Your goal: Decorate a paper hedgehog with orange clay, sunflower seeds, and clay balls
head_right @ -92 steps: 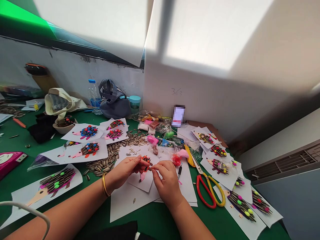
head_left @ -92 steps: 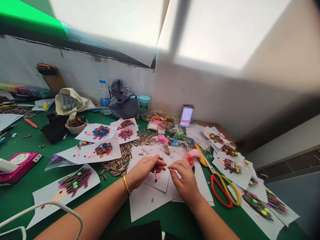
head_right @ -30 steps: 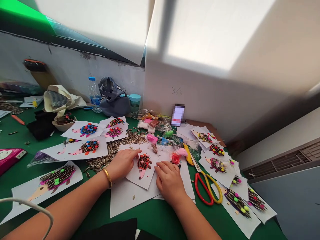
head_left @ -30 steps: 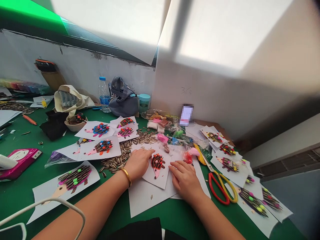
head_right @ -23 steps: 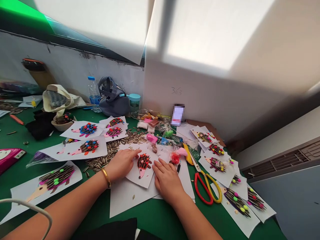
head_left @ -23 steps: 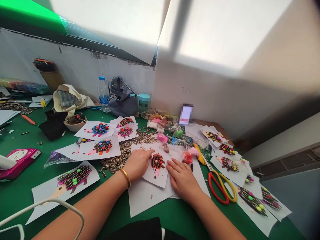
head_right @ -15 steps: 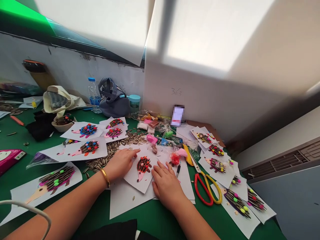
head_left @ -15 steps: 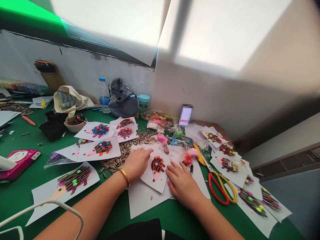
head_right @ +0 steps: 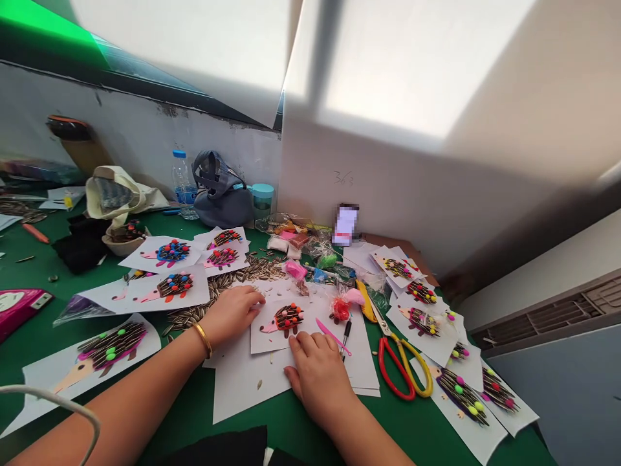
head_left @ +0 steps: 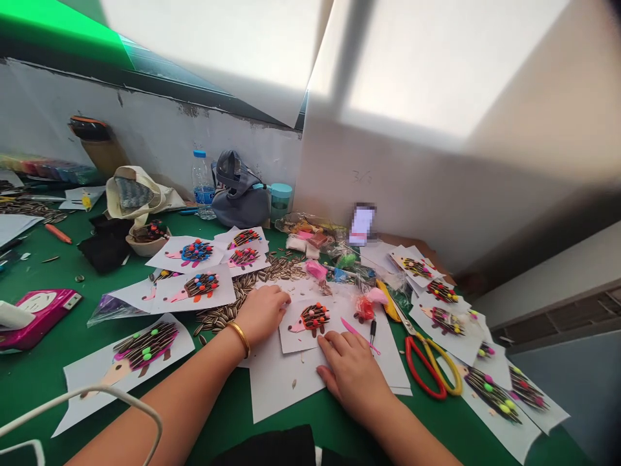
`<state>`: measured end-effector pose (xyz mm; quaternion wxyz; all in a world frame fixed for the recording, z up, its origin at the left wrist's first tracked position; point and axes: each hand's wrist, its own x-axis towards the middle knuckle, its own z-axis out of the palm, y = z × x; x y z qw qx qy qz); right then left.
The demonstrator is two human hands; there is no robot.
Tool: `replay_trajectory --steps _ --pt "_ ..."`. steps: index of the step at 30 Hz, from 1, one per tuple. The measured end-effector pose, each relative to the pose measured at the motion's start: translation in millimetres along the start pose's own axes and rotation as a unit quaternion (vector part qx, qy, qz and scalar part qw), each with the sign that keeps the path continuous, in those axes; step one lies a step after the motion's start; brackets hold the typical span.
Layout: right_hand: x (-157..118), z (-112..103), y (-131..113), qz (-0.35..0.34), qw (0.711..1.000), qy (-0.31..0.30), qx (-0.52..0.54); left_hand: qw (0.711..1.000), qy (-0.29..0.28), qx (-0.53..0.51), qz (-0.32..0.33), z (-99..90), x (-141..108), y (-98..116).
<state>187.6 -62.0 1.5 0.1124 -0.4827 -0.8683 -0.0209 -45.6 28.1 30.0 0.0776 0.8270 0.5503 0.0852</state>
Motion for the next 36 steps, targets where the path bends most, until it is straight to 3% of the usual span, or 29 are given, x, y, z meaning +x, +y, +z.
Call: replay_trajectory --steps 7,16,25,36 --pt "1 -5 -8 0.039 0.999 0.019 0.026 1.0 -0.004 0.001 0.011 10.1 0 0" --pt "24 -6 -30 0.007 0.999 -0.016 0.043 1.0 -0.01 -0.006 0.009 10.4 1 -1" --pt "22 -6 -27 0.004 0.997 -0.017 0.07 1.0 -0.009 -0.001 0.014 9.0 0 -1" --pt "23 -7 -17 0.03 0.975 0.029 0.216 1.0 -0.016 -0.009 0.01 7.4 1 0"
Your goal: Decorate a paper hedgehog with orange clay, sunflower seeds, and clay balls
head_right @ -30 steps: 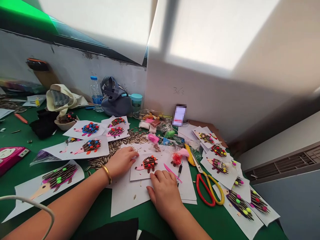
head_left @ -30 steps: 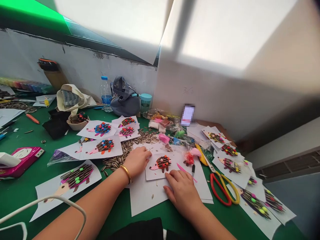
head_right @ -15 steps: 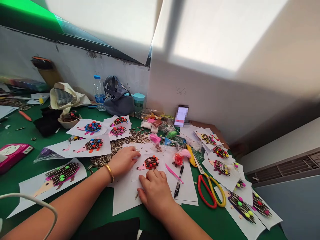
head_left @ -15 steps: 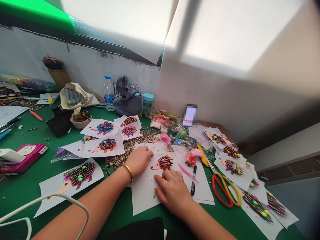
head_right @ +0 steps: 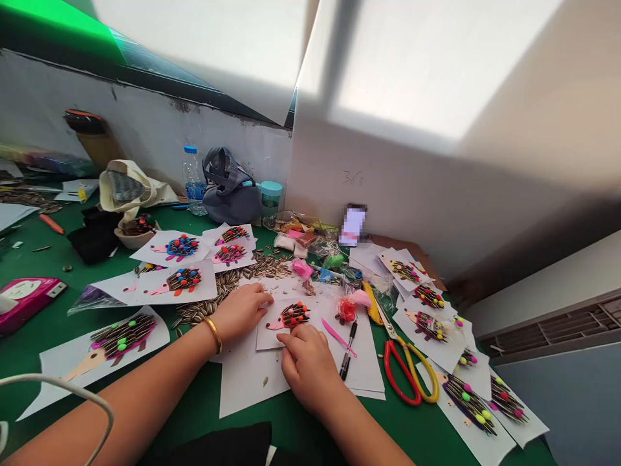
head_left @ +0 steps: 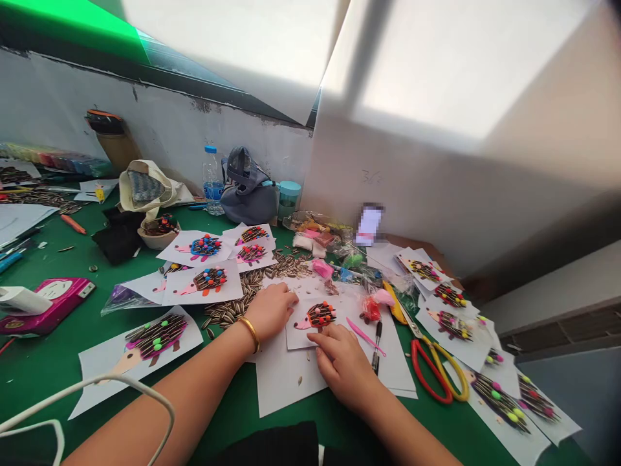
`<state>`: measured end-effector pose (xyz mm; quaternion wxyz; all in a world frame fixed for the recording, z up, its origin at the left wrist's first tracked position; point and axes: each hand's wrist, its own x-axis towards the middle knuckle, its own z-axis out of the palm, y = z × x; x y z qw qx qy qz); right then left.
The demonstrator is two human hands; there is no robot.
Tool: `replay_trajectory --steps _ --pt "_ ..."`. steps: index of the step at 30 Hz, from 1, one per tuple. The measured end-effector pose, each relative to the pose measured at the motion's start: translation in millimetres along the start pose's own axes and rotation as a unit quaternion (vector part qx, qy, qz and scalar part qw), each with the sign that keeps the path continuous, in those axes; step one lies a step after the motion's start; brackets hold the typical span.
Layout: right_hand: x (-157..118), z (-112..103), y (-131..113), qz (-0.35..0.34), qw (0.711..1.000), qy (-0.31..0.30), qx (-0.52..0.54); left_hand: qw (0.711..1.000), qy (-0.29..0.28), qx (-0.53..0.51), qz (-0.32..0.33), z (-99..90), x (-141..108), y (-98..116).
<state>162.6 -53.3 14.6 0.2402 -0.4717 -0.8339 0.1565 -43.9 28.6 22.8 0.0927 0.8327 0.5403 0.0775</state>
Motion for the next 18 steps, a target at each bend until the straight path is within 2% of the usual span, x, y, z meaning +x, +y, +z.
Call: replay_trajectory --steps 5,8,11,14,18 --pt "5 -3 -1 0.054 0.988 -0.016 0.141 1.0 0.005 0.003 0.003 0.3 0 0" --pt "10 -5 2 0.125 0.961 -0.021 0.246 1.0 0.003 0.003 0.002 0.0 -1 -1" --pt "12 -6 6 0.21 0.922 -0.038 0.324 1.0 0.005 0.004 0.003 0.0 -1 -1" --pt "11 -6 8 0.249 0.898 -0.038 0.362 1.0 0.004 0.004 0.003 0.0 -1 0" --pt "9 -9 8 0.249 0.897 -0.019 0.364 1.0 -0.007 0.001 -0.005 -1.6 -1 2"
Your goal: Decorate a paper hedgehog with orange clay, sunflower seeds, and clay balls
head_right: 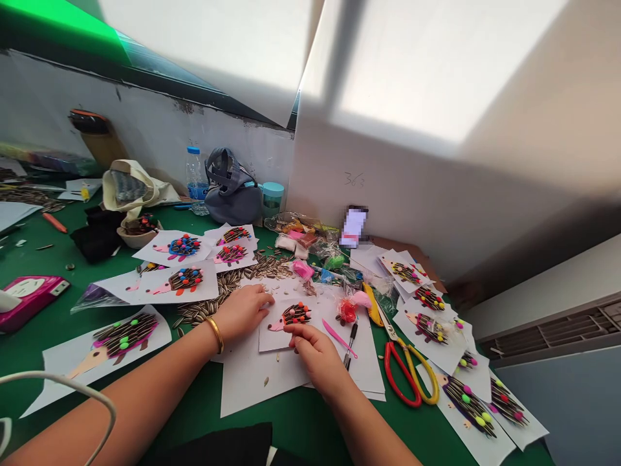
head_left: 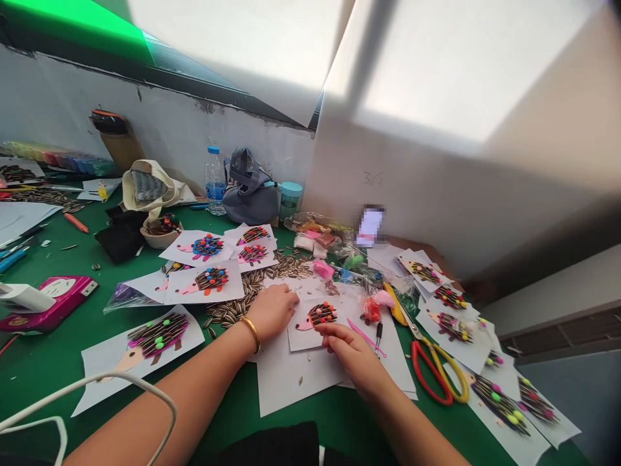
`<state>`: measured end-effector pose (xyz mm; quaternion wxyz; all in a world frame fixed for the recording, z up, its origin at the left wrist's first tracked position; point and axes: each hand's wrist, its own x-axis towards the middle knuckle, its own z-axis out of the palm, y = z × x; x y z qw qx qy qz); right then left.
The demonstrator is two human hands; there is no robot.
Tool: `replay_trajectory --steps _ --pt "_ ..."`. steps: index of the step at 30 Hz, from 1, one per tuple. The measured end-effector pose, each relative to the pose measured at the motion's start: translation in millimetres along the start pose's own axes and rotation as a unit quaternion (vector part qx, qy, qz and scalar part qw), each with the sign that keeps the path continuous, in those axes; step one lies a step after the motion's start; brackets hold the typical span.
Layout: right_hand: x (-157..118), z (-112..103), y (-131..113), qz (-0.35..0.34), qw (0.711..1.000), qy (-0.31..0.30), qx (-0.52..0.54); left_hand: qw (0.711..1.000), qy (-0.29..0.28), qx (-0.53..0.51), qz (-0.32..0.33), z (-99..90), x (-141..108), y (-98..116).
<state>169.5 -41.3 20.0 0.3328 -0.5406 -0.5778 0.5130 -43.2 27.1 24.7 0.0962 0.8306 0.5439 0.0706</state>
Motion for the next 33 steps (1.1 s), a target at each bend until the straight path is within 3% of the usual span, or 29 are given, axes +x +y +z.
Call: replay_trajectory --steps 8,15,24,27,33 --pt "-9 -17 6 0.016 0.998 0.052 0.006 0.999 -0.041 -0.007 -0.015 -6.0 -1 9" --pt "-18 -32 24 -0.049 0.979 0.132 -0.148 0.997 -0.076 -0.015 -0.013 -7.5 -4 12" --pt "-3 -31 32 -0.07 0.963 0.088 -0.246 0.986 -0.151 -0.071 0.022 -13.9 -13 18" --pt "5 -31 30 -0.079 0.958 0.087 -0.263 0.99 -0.111 -0.082 0.009 -12.3 -9 14" --pt "16 -30 29 -0.092 0.957 0.086 -0.263 0.989 0.036 -0.14 -0.04 6.0 3 5"
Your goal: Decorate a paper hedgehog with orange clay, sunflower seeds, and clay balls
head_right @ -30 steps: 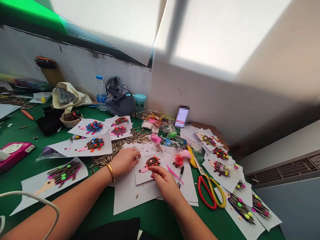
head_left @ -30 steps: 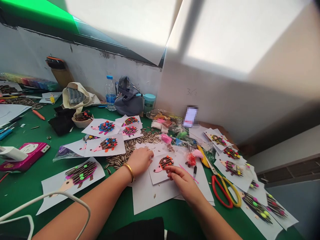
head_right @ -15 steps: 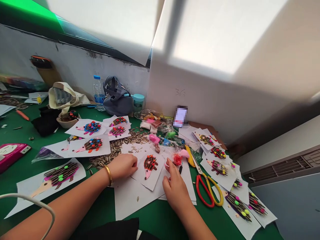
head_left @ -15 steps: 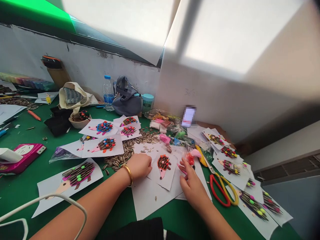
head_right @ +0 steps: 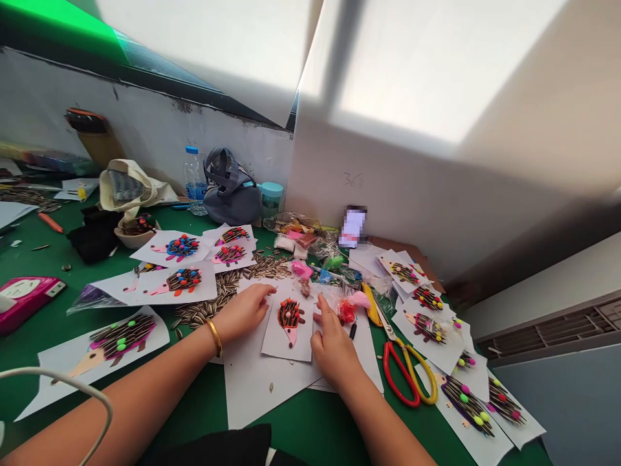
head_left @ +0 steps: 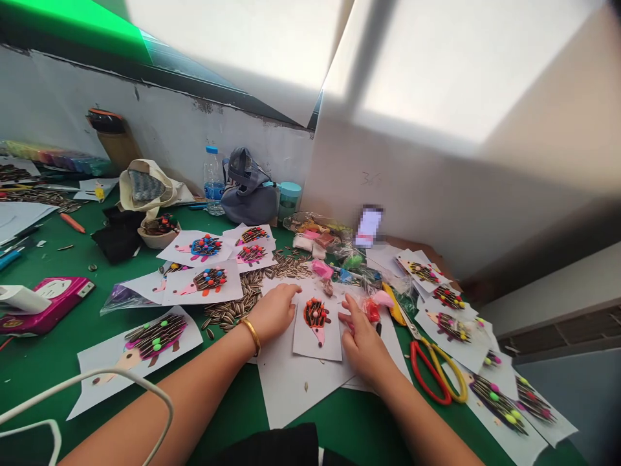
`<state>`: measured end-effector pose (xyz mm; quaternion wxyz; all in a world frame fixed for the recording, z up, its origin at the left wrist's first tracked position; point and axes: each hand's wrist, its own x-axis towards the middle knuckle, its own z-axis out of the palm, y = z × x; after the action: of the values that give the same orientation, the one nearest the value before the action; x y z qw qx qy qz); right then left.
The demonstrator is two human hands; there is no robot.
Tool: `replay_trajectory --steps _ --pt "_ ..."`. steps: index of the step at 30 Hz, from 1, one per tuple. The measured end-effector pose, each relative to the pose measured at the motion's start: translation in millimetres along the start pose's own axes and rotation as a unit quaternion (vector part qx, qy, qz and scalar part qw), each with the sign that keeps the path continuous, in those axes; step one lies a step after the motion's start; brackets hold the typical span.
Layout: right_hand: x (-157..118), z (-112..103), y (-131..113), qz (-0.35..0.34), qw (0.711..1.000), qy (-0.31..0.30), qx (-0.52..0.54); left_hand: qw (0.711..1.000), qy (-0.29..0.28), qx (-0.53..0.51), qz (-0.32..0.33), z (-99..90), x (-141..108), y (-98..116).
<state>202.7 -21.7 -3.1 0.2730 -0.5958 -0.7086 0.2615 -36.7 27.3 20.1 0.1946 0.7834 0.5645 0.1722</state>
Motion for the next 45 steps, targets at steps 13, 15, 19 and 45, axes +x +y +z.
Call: replay_trajectory --steps 13,15,19,45 --pt "17 9 4 -0.056 0.994 0.011 0.096 0.991 0.054 -0.117 -0.024 9.2 3 -4" --pt "13 4 2 -0.032 0.99 0.018 0.134 0.992 0.049 -0.116 -0.009 9.1 2 -4" --pt "1 -3 1 0.067 0.961 -0.006 0.266 0.993 0.022 -0.119 -0.008 9.8 2 -5" --pt "-24 10 -2 -0.029 1.0 -0.001 0.012 0.996 -0.002 -0.091 -0.021 10.5 1 -3"
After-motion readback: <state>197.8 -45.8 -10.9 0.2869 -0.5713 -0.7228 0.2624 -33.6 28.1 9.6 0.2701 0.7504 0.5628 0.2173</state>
